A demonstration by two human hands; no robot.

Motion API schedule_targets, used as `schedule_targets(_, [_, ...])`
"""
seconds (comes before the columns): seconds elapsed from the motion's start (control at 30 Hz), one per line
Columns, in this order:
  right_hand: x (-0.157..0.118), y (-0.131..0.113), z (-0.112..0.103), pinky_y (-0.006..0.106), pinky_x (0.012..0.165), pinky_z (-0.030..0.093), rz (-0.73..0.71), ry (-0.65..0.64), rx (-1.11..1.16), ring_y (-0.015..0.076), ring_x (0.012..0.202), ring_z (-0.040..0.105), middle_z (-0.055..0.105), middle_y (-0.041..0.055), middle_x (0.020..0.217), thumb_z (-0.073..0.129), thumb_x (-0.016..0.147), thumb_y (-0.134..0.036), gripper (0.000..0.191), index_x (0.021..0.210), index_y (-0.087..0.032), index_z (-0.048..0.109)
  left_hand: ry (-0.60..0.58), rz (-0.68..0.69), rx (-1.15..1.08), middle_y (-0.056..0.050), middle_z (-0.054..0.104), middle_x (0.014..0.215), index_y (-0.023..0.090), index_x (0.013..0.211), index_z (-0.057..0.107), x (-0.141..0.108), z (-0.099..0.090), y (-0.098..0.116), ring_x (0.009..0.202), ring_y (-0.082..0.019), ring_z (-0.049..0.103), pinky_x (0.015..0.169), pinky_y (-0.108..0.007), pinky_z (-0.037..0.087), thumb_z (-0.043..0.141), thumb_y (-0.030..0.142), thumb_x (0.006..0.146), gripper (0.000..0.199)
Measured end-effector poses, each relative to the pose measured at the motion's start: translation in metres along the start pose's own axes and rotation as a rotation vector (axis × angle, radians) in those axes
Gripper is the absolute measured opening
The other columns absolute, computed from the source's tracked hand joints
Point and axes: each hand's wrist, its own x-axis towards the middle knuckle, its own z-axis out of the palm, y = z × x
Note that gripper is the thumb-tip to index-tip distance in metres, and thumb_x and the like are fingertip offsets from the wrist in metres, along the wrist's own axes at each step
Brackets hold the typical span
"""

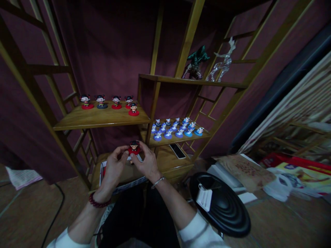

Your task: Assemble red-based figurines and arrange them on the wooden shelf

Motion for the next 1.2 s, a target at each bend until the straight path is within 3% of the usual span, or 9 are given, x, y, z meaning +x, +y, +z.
schedule_targets(0.13, [0.007, -0.006, -0.003, 0.034, 0.089, 0.049, -0.062, 0.038, -0.016, 0.019, 0.099, 0.061, 0.064, 0.0084, 0.108, 0.058, 0.075, -0.03, 0.045, 0.117, -0.018, 0.05, 0.008, 0.057, 0.057, -0.002, 0.067, 0.082, 0.016, 0.09, 0.062, -0.002, 0.0, 0.011, 0.074, -0.015, 0.059, 0.069, -0.026, 0.045, 0.061, 0.037, 0.07, 0.028])
schedule_targets(0.3, [0.015, -0.015, -0.007, 0.034, 0.089, 0.049, -0.062, 0.028, -0.009, 0.0195, 0.101, 0.061, 0.064, 0.0089, 0.108, 0.058, 0.076, -0.03, 0.044, 0.117, -0.018, 0.049, 0.021, 0.142, 0.031, -0.004, 0.066, 0.09, 0.017, 0.092, 0.061, -0.001, 0.0, 0.015, 0.083, -0.016, 0.061, 0.076, -0.028, 0.047, 0.059, 0.035, 0.074, 0.025])
schedule_targets(0.53, [0.029, -0.031, -0.014, 0.033, 0.085, 0.052, -0.047, -0.007, 0.105, 0.0171, 0.095, 0.063, 0.065, 0.0067, 0.106, 0.06, 0.075, -0.031, 0.044, 0.115, -0.021, 0.044, 0.052, 0.376, 0.13, -0.004, 0.061, 0.098, 0.019, 0.092, 0.063, 0.003, -0.003, 0.025, 0.094, -0.016, 0.058, 0.086, -0.03, 0.046, 0.055, 0.029, 0.078, 0.018])
schedule_targets(0.7, [0.04, -0.04, -0.017, 0.032, 0.082, 0.053, -0.001, -0.044, 0.186, 0.0162, 0.09, 0.064, 0.064, 0.0051, 0.101, 0.063, 0.074, -0.032, 0.041, 0.108, -0.022, 0.044, 0.087, 0.501, 0.234, -0.004, 0.06, 0.099, 0.019, 0.091, 0.063, 0.003, -0.006, 0.04, 0.094, -0.015, 0.056, 0.084, -0.028, 0.046, 0.054, 0.026, 0.08, 0.015])
schedule_targets(1.2, [0.067, -0.055, -0.018, 0.028, 0.081, 0.053, -0.062, -0.035, 0.197, 0.0136, 0.088, 0.062, 0.061, 0.0051, 0.103, 0.065, 0.073, -0.031, 0.039, 0.107, -0.021, 0.048, 0.147, 0.63, 0.295, -0.004, 0.06, 0.095, 0.018, 0.089, 0.063, 0.018, -0.01, 0.059, 0.091, -0.014, 0.057, 0.08, -0.026, 0.046, 0.053, 0.022, 0.08, 0.014])
